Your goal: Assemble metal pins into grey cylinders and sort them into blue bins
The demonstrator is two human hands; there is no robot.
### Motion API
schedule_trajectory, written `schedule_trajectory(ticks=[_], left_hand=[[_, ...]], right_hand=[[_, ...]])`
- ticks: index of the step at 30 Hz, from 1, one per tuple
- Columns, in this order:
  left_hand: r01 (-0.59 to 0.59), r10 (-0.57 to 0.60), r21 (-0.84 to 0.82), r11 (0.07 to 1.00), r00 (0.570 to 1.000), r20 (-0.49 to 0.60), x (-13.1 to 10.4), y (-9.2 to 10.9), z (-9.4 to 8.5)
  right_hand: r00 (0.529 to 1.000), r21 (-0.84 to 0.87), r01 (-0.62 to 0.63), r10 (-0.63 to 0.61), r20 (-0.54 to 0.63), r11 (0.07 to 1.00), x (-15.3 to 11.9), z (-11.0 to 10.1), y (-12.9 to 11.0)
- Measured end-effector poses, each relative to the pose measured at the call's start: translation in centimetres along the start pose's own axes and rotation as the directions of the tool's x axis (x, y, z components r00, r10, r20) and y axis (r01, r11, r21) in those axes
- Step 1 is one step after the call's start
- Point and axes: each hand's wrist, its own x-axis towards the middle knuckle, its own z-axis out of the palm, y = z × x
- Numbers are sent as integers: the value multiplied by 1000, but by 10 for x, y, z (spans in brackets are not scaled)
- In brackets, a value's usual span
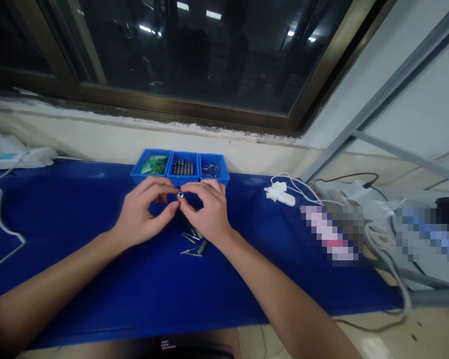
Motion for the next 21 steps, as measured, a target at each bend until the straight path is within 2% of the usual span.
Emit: schedule_trajectory(ticks=[5, 8, 12, 15, 18, 20, 21], left_hand=[[-7, 7, 0, 1000, 1000, 4, -1, 0, 0], [62, -60, 51, 997, 998, -34, 0, -2, 3], [181, -179, 97, 979, 983, -31, 1, -7, 5], [234, -236, 93, 968, 972, 4, 0, -11, 7], [290, -295, 82, 954, 953, 63, -2, -14, 9], [315, -323, 85, 945, 941, 101, -3, -14, 10], [320, -329, 87, 943, 937, 119, -4, -14, 10]], right_hand=[[1000, -10, 3, -3, -8, 1000, 2, -1, -1], [1000, 4, 4, -4, -4, 1000, 1, 0, -1], [988, 117, -154, 151, 40, 981, -3, 2, 5], [965, 216, -263, 255, 67, 940, 7, 3, 20], [915, 54, -364, 345, 210, 930, 42, 8, 40], [823, -224, -350, 413, 390, 909, 75, 18, 52], [768, -388, -265, 437, 468, 883, 92, 26, 57]])
